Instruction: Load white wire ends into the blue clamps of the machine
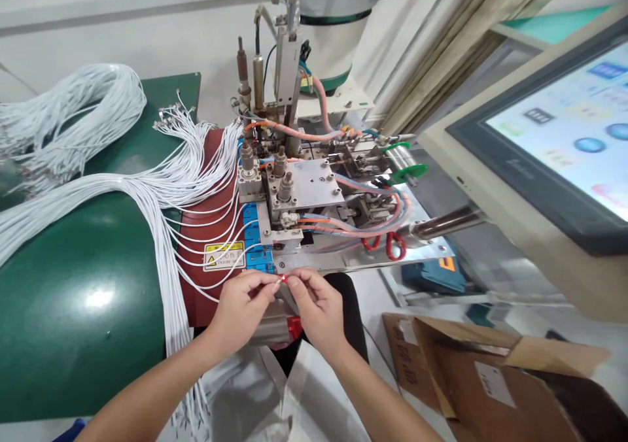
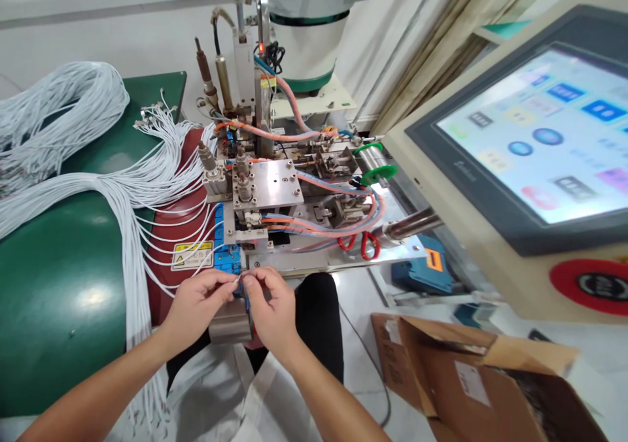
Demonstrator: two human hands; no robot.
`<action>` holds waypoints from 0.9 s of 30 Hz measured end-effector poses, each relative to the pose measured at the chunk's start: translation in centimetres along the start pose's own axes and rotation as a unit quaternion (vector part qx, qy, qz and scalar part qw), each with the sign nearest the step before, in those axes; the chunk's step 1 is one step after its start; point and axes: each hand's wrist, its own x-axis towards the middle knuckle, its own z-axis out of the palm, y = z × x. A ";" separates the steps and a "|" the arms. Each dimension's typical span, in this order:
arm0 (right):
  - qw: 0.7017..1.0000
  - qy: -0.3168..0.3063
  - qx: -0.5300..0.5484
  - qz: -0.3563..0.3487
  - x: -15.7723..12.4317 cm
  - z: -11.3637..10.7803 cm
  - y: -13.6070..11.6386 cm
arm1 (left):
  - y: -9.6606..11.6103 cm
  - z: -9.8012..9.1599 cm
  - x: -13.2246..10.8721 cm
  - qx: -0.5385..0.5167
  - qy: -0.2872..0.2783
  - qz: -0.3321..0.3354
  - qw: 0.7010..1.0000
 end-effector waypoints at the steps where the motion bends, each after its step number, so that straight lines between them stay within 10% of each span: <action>1: 0.999 -0.003 -0.026 -0.025 0.0 0.0 -0.1 | 0.0 0.0 0.0 0.006 0.007 0.002 1.000; 7: 0.970 -0.091 -0.177 -0.138 0.9 -0.8 -0.9 | -0.4 0.1 -0.2 0.070 0.015 0.046 0.996; 16: 0.989 -0.008 -0.107 -0.101 0.4 0.7 -0.1 | 0.2 0.3 -0.1 -0.112 0.025 -0.080 0.990; 27: 0.988 -0.086 -0.095 -0.084 1.5 -0.5 -0.7 | -0.2 0.0 0.2 -0.119 -0.037 -0.078 0.989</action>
